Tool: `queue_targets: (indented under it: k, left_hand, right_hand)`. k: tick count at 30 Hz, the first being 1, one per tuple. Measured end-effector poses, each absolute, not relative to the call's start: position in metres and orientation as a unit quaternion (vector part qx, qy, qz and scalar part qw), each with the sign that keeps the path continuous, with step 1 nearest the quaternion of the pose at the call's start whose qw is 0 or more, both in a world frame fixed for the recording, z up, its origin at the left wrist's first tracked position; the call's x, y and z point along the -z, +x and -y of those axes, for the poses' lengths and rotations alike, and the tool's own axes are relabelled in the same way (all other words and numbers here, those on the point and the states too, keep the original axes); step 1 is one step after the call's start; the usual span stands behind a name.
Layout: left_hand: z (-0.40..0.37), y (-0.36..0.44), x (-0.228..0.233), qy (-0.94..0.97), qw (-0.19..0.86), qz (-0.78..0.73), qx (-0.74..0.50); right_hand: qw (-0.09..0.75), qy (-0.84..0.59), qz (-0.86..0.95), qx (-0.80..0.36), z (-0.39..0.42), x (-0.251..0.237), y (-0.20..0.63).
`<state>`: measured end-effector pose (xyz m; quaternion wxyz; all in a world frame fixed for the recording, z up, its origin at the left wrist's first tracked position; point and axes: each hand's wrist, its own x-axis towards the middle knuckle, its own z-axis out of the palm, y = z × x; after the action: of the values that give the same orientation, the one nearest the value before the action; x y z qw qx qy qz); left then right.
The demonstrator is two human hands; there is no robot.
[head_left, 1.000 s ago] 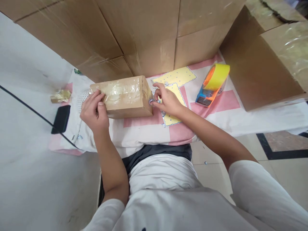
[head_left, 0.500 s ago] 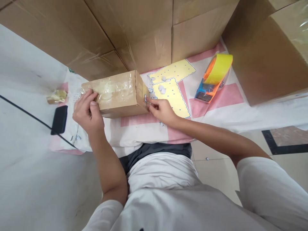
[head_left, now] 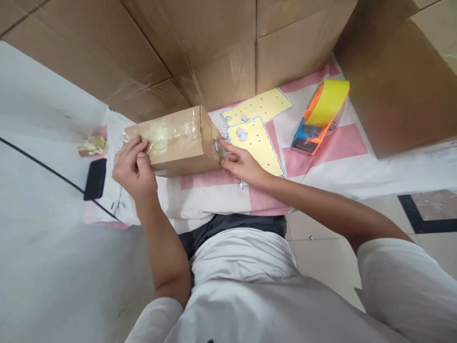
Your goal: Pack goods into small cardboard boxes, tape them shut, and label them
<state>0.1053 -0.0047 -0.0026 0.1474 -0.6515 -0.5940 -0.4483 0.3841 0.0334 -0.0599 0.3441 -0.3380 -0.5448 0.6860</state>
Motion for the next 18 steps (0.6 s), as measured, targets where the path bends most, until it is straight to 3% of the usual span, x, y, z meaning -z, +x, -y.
queue_targets:
  k: [18]
  left_hand:
    - [0.003,0.102,0.003,-0.654,0.141,0.589,0.453]
  right_hand:
    - [0.283,-0.371,0.564,-0.682,-0.030,0.041,0.395]
